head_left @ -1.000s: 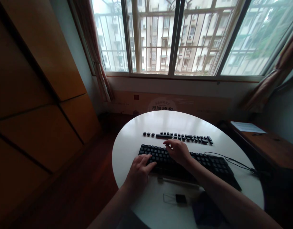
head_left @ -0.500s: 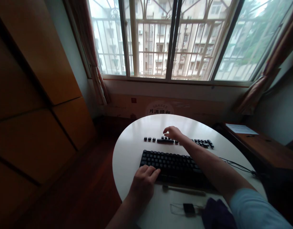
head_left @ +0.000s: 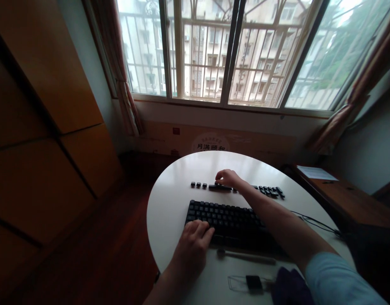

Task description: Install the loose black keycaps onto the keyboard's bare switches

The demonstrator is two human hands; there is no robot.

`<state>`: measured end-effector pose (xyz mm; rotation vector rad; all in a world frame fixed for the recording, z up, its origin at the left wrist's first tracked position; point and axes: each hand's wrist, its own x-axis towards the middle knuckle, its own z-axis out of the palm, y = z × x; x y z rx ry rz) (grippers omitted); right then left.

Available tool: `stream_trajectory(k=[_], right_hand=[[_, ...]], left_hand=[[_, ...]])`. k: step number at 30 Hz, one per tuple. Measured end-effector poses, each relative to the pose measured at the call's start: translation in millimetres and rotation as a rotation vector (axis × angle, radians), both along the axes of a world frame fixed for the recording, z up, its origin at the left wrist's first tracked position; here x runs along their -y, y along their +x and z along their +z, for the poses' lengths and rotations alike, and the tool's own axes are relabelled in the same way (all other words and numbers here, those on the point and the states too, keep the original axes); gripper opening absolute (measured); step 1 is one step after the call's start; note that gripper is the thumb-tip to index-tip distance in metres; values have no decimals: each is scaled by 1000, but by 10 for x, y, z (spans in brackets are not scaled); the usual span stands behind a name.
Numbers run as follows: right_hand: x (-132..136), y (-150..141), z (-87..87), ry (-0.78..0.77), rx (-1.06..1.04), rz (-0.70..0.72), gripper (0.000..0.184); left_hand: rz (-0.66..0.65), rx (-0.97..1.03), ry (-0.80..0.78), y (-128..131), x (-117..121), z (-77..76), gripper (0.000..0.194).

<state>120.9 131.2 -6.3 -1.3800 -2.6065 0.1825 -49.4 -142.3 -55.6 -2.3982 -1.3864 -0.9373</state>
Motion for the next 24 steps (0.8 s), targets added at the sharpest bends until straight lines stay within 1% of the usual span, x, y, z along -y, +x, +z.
stream_trajectory(k=[2,5,9,13,15,17,20,22,24], right_hand=[[-14,-11,-13,-2,1,4,14],[-27,-36,-24,2,-5,16,13],[-6,-78,-48,39,-29,28,12],[73,-124,-98,111,-88,39,21],[113,-148,-101,145,-126,46,23],[149,-167,-62,177,-171,47,22],[240,-143,81,223,-258,52,20],[374,-68,196,247,-318,64,18],[593,52,283,262,-369,83,18]], left_hand=[[8,2,14,2,-2,-18,43],[-3,5,-10,1,-4,-45,43],[14,25,7,-2,-6,-42,44],[3,26,-28,4,-8,-21,40],[21,31,-13,7,-6,-14,39],[31,37,5,7,-3,-9,43],[11,24,-10,-1,2,5,44],[14,15,-5,-8,0,13,42],[16,16,8,-13,-8,16,42]])
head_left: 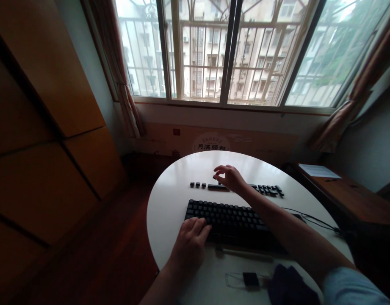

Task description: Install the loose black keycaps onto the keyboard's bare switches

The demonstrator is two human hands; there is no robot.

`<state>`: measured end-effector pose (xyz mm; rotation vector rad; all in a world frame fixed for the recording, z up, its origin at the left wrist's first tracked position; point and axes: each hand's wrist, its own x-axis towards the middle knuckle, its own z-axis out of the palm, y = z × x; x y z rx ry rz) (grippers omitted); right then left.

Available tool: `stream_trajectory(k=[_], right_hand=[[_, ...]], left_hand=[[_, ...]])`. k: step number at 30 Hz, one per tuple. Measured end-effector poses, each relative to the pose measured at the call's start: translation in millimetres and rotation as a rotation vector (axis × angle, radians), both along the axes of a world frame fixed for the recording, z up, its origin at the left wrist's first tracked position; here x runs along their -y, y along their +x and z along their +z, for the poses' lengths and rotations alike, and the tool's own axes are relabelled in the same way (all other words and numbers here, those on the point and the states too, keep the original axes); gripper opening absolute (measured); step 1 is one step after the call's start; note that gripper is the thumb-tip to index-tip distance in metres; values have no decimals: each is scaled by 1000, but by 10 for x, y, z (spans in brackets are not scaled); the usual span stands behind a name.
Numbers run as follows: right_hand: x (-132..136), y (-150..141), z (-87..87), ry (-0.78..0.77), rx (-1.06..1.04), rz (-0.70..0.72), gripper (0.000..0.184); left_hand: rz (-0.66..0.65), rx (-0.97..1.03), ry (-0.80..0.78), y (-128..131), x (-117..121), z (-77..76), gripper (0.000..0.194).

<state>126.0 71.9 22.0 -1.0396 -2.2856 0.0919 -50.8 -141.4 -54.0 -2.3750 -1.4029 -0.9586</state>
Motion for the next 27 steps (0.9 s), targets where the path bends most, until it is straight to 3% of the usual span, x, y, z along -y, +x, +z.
stream_trajectory(k=[4,7,10,16,27], right_hand=[[608,267,6,-17,-168,115,17],[1014,364,-105,-76,-242,183,15],[1244,350,-235,-133,-210,198,16],[1361,286,-366,-113,-34,210,19],[1465,266,-355,-17,135,259,16]], left_hand=[[-20,-2,-33,0,-21,-7,40],[11,6,-48,6,-18,-4,39],[13,-22,-77,6,3,7,38],[62,-20,-10,-5,53,46,44],[69,-9,-47,14,58,62,38]])
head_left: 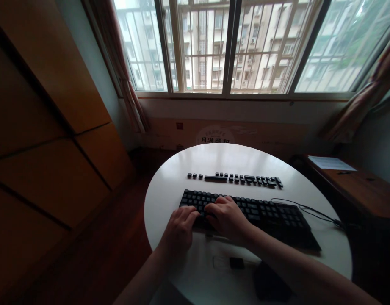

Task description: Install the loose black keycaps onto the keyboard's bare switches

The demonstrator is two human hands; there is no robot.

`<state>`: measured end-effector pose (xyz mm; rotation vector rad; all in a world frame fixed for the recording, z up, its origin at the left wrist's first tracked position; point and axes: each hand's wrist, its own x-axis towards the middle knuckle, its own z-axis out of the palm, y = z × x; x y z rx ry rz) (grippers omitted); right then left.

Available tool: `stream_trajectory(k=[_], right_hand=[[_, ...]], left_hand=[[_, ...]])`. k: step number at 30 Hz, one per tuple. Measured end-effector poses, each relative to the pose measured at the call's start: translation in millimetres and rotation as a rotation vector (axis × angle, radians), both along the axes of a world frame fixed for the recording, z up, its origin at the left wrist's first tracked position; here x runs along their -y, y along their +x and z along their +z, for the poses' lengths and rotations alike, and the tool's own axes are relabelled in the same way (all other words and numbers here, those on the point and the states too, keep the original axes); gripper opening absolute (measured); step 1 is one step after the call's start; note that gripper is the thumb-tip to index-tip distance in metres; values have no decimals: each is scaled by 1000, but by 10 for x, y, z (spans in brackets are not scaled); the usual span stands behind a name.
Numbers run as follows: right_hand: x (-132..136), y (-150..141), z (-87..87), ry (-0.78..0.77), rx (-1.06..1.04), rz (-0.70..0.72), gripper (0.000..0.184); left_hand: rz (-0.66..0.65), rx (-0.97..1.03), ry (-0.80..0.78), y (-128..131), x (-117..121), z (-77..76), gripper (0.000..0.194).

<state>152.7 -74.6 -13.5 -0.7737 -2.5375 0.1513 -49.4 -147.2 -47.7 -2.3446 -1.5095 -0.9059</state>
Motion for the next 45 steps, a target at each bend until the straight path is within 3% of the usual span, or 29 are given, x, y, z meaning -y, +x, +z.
stream_trajectory(k=[13,27,37,45], right_hand=[[17,-53,31,-18,82,-23,40],[33,-44,75,-60,67,-29,53],[52,-52,24,-70,79,-34,60],[-6,93,151,-79,66,-19,64]], left_hand=[[-44,5,-8,-21,-23,-17,37],[-27,27,-16,2,-9,8,39],[-70,-106,-61,-57,-35,-42,55],[-45,-104,-80,-61,-54,-66,57]])
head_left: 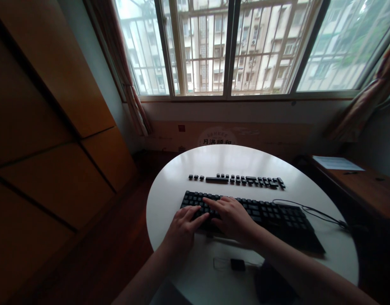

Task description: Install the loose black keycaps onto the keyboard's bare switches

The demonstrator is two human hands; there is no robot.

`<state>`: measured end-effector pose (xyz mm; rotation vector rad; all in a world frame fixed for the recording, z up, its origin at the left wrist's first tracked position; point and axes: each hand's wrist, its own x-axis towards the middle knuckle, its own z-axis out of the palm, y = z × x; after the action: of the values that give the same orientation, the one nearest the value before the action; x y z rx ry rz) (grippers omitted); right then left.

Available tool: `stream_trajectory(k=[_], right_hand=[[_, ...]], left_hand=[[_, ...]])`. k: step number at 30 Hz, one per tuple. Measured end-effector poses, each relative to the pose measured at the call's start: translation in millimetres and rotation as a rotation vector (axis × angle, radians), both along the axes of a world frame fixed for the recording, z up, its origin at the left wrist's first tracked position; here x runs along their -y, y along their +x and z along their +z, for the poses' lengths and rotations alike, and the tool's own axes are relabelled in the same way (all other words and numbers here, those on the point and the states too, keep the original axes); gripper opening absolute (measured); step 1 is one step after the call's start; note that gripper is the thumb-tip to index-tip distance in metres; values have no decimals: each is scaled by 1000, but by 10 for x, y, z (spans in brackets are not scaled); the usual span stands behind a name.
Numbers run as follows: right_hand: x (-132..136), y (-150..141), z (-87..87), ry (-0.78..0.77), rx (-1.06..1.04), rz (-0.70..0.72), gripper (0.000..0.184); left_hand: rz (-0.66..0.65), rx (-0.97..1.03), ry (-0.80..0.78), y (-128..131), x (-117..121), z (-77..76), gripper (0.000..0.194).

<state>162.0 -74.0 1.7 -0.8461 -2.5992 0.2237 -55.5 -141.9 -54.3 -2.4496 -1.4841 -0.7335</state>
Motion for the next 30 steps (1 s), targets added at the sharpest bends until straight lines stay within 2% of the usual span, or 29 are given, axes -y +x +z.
stream_trajectory(k=[6,9,13,20,30], right_hand=[[-98,72,-47,-58,-117,-1,31],[-95,34,-110,-66,-118,16,22],[-77,-16,-160,-71,-127,37,18],[-108,20,-144,-4,-78,43,7],[-87,26,-135,20,5,72,13]], left_hand=[[22,13,-15,8,13,-18,59],[43,19,-17,20,21,-18,59],[32,10,-29,33,28,3,59],[33,-17,-5,56,30,15,54],[55,-12,-26,68,38,23,51]])
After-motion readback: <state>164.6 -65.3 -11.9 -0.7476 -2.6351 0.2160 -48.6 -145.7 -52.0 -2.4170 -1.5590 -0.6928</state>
